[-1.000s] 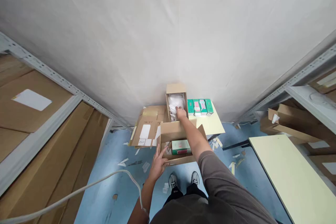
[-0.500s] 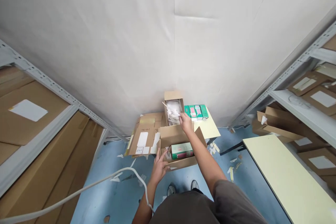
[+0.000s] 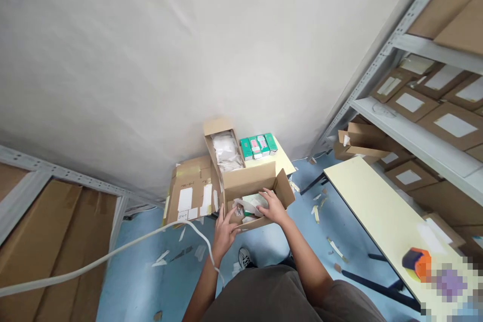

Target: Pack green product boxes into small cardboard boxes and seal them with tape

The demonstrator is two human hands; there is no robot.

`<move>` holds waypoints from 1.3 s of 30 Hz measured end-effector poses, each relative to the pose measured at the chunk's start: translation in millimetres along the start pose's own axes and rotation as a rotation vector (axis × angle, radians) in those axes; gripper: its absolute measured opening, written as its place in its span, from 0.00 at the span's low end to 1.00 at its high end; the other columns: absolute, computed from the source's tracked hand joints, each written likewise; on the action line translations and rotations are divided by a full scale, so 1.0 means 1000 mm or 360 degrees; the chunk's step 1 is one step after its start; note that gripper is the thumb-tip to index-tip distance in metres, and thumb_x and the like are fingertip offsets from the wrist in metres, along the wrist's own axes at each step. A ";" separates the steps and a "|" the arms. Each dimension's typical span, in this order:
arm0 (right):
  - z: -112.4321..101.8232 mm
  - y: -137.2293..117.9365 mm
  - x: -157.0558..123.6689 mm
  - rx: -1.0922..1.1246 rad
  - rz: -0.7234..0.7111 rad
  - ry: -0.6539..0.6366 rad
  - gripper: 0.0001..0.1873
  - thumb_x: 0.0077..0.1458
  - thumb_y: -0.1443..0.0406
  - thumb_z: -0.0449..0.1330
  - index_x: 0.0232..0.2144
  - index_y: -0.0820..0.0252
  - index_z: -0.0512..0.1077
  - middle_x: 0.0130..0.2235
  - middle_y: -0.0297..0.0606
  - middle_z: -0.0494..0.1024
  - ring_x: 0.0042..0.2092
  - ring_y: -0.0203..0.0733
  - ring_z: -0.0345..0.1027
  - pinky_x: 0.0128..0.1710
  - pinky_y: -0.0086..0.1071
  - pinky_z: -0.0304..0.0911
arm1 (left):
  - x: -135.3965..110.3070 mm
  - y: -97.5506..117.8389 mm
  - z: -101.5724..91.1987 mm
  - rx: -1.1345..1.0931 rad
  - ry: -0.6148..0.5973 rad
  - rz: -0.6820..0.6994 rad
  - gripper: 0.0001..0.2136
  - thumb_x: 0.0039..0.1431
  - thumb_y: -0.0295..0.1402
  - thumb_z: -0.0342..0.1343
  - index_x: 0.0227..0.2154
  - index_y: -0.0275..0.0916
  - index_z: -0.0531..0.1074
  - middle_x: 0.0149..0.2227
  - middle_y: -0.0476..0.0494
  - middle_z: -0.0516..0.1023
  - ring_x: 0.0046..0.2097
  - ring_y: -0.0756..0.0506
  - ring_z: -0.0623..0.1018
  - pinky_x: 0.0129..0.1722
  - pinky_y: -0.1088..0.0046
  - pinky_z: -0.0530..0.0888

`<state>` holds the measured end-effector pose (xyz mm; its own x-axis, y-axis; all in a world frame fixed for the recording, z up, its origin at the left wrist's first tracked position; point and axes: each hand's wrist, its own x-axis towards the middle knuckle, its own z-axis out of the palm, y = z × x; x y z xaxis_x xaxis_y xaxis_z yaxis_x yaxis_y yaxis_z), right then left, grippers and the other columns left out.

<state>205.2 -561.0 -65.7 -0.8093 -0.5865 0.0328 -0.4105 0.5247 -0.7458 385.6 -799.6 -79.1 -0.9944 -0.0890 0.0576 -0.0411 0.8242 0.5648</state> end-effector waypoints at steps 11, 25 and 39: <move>-0.167 0.103 -0.072 0.0033 0.0183 0.0698 0.28 0.62 0.60 0.67 0.64 0.55 0.78 0.76 0.52 0.64 0.74 0.59 0.64 0.73 0.53 0.64 | 0.123 0.122 0.087 0.0002 -0.0071 0.0442 0.05 0.57 0.28 0.66 0.28 0.43 0.85 0.64 0.36 0.81 0.81 0.20 0.51 0.72 0.27 0.65; -0.304 0.255 -0.253 -0.0077 0.0900 0.1376 0.28 0.63 0.57 0.66 0.64 0.53 0.78 0.75 0.50 0.67 0.75 0.61 0.63 0.75 0.58 0.62 | 0.274 0.349 0.245 -0.0080 -0.0831 0.0969 0.05 0.57 0.26 0.65 0.28 0.41 0.83 0.69 0.37 0.76 0.83 0.23 0.43 0.78 0.32 0.57; -0.355 0.306 -0.222 -0.0166 0.1460 0.1575 0.26 0.65 0.62 0.63 0.64 0.55 0.77 0.68 0.51 0.76 0.70 0.57 0.71 0.71 0.54 0.67 | 0.480 0.475 0.390 -0.0039 -0.1407 0.1632 0.07 0.52 0.25 0.71 0.34 0.41 0.88 0.75 0.37 0.69 0.83 0.24 0.42 0.78 0.35 0.56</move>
<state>110.1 -51.8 -64.7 -0.7492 0.6605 0.0490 0.4422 0.5539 -0.7055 -149.3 -232.8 -104.8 -0.3059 0.9486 -0.0807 0.7434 0.2910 0.6023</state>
